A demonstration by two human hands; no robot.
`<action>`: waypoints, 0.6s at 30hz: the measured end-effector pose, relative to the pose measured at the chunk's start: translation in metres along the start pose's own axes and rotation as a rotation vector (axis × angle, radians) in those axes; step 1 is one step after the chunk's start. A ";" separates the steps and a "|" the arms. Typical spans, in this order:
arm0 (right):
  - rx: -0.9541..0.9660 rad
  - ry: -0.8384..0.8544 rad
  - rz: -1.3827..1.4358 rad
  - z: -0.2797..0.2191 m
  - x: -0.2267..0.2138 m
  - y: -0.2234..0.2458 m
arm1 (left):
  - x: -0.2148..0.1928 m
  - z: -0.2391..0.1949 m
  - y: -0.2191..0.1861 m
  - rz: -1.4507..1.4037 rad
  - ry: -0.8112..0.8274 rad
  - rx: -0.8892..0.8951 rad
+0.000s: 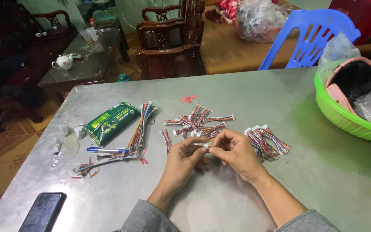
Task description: The person sits at a table and assembles small wire harnesses by hand. They pick up bundles of multi-colored wires and white plastic connectors, align the wires, and insert them into the connectors. The person handles the components one by one, occasionally adjusting the pile of wires on the table.
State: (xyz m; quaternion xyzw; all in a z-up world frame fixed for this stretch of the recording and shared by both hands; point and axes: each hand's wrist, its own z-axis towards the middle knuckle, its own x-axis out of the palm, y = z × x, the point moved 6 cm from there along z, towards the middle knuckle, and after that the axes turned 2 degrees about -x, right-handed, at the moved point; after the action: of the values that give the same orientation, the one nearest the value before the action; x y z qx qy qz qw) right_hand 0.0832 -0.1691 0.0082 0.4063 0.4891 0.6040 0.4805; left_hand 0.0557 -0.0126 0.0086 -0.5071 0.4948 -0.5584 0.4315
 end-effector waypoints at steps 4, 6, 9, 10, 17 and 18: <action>-0.228 -0.283 -0.292 0.012 -0.046 0.005 | -0.018 0.006 -0.007 0.184 -0.193 0.262; -0.225 -0.391 -0.462 0.006 -0.066 0.014 | -0.030 0.002 -0.014 0.274 -0.336 0.316; -0.302 -0.529 -0.897 0.001 -0.091 0.019 | -0.041 -0.005 -0.022 0.442 -0.542 0.424; -0.386 -0.550 -1.163 0.000 -0.093 0.020 | -0.043 -0.008 -0.026 0.521 -0.607 0.483; -0.591 -0.273 -1.192 0.012 -0.022 0.042 | -0.044 0.008 0.001 0.841 -0.491 0.306; -0.467 -0.170 -1.212 0.020 -0.016 0.032 | -0.044 0.009 0.002 0.872 -0.469 0.288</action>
State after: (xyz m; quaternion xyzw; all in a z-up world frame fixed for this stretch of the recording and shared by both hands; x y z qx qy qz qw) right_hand 0.1003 -0.1827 0.0430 -0.0100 0.4480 0.2824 0.8482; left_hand 0.0699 0.0290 0.0002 -0.3007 0.4685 -0.2604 0.7889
